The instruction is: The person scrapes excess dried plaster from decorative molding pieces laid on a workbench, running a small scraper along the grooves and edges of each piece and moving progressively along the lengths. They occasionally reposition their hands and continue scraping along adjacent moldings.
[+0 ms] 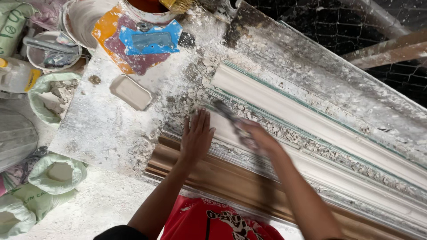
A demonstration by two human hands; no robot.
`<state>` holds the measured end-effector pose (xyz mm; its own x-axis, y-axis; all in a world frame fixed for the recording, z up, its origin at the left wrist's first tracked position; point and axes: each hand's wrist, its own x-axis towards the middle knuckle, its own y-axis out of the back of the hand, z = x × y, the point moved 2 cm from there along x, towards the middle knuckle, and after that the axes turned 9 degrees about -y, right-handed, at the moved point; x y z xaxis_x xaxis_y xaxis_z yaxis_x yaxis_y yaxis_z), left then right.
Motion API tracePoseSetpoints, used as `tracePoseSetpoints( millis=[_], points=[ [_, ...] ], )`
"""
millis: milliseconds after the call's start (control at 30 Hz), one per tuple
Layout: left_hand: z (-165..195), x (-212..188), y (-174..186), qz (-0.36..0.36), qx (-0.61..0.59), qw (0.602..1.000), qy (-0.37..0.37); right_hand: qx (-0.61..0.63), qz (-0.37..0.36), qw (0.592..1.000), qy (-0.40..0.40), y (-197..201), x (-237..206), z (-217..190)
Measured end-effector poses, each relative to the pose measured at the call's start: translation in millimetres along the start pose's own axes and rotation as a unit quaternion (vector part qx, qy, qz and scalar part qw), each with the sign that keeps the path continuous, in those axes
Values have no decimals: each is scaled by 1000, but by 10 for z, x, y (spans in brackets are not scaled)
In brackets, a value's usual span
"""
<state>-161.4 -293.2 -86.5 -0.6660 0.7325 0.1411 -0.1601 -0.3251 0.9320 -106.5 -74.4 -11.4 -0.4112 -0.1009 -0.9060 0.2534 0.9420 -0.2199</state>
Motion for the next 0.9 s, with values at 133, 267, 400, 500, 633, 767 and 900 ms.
tracePoseSetpoints(
  millis=[133,267,400,500,633,767,900],
  points=[
    [21,-18,2,-13,-3,1000,5,-92,27,994,43,-89,198,9],
    [64,11,4,3,-12,1000,1,-91,56,994,-7,715,-524,119],
    [28,31,-19,-15,-6,1000,4,-39,81,996,-29,516,-404,83],
    [14,30,-26,-29,-5,1000,-7,-68,42,996,39,-289,244,-10],
    [22,6,-10,-14,-8,1000,-8,-212,67,970,96,-218,165,-92],
    [35,-1,-7,7,-9,1000,-7,-316,173,932,35,490,-505,-25],
    [50,16,-15,15,14,1000,-17,-257,167,952,27,98,-328,-34]
  ],
)
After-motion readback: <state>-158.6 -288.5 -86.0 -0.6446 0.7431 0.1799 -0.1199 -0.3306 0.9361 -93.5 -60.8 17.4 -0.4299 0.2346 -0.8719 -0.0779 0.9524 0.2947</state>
